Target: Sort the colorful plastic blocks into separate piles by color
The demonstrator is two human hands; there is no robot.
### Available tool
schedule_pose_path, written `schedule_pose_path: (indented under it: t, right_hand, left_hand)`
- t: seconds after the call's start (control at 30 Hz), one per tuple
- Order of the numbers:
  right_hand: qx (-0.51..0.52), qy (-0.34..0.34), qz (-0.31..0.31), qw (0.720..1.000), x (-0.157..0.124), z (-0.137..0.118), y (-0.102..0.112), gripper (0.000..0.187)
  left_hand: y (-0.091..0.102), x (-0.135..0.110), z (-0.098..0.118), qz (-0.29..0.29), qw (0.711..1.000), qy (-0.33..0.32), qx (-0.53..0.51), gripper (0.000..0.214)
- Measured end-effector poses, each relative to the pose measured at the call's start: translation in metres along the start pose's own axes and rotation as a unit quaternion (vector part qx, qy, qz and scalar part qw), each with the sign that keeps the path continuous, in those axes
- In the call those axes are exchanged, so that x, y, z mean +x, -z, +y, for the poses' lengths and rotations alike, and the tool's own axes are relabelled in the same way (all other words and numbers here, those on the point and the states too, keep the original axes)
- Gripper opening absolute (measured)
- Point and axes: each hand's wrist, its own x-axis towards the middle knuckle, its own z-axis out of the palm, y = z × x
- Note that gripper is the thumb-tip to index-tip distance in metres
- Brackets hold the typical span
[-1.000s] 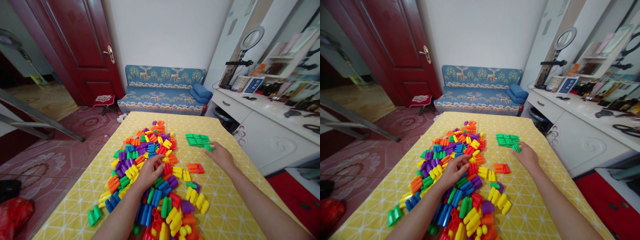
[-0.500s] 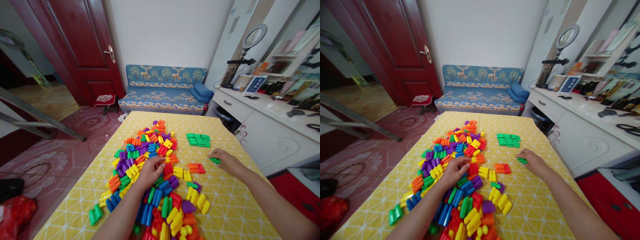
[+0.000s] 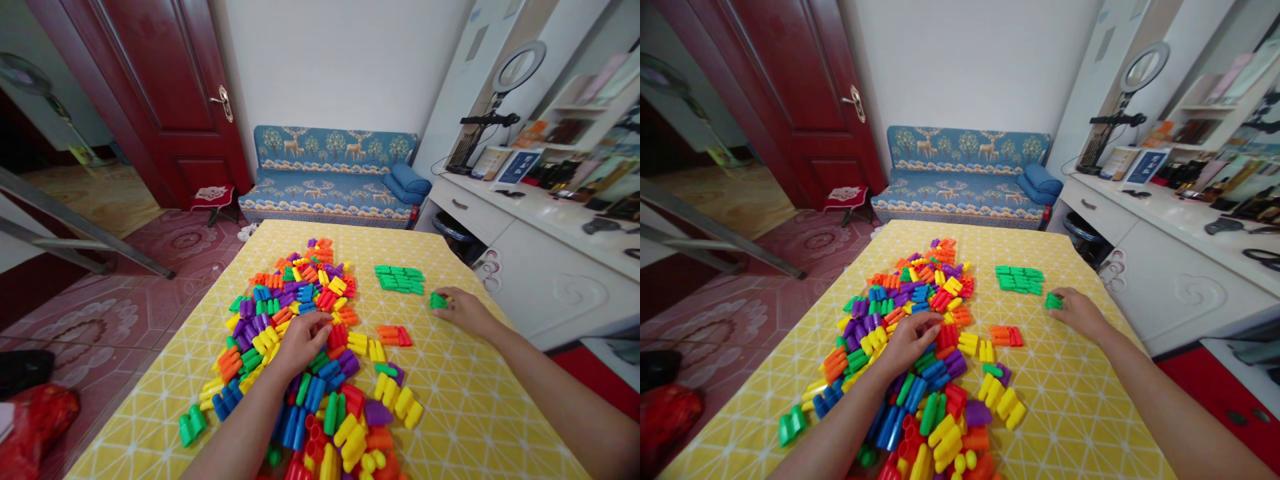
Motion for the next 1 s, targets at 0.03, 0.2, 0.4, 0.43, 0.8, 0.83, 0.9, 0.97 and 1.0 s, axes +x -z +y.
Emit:
schedule_pose_path:
  t: [0.03,0.2,0.4,0.43,0.8,0.83,0.9,0.97,1.0]
  right_hand:
    - [0.002,-0.011,0.019,1.0,0.007,0.0,-0.001,0.047]
    - [-0.006,-0.023,0.044,0.999,0.043,-0.011,-0.004,0.049]
    - [0.0,-0.025,0.064,0.998,0.047,-0.029,-0.011,0.049]
    - [-0.016,-0.043,0.087,0.995,0.042,-0.031,-0.012,0.044]
    - [-0.055,-0.074,0.09,0.992,-0.005,-0.052,-0.045,0.031]
    - [-0.055,-0.073,0.094,0.991,-0.004,-0.051,-0.048,0.033]
    - [-0.059,-0.068,0.096,0.991,-0.004,-0.049,-0.052,0.034]
    - [-0.056,-0.057,0.094,0.992,-0.005,-0.051,-0.055,0.034]
    - [-0.047,-0.05,0.093,0.993,-0.007,-0.054,-0.056,0.034]
  left_hand:
    - [0.0,0.0,0.0,0.0,1.0,0.001,-0.001,0.025]
    - [-0.001,0.001,-0.003,0.0,1.0,0.006,-0.008,0.025]
    - [-0.002,0.001,-0.004,0.003,1.0,0.008,-0.023,0.025]
    - [-0.002,0.001,-0.004,0.004,1.0,0.007,-0.024,0.025]
    - [-0.003,0.0,-0.006,0.002,1.0,0.009,-0.02,0.026]
    - [-0.003,0.0,-0.006,0.002,1.0,0.009,-0.02,0.026]
    - [-0.003,0.0,-0.006,0.003,1.0,0.008,-0.02,0.025]
    - [-0.002,0.0,-0.005,0.004,1.0,0.007,-0.021,0.025]
    - [-0.001,0.0,-0.004,0.003,1.0,0.006,-0.022,0.025]
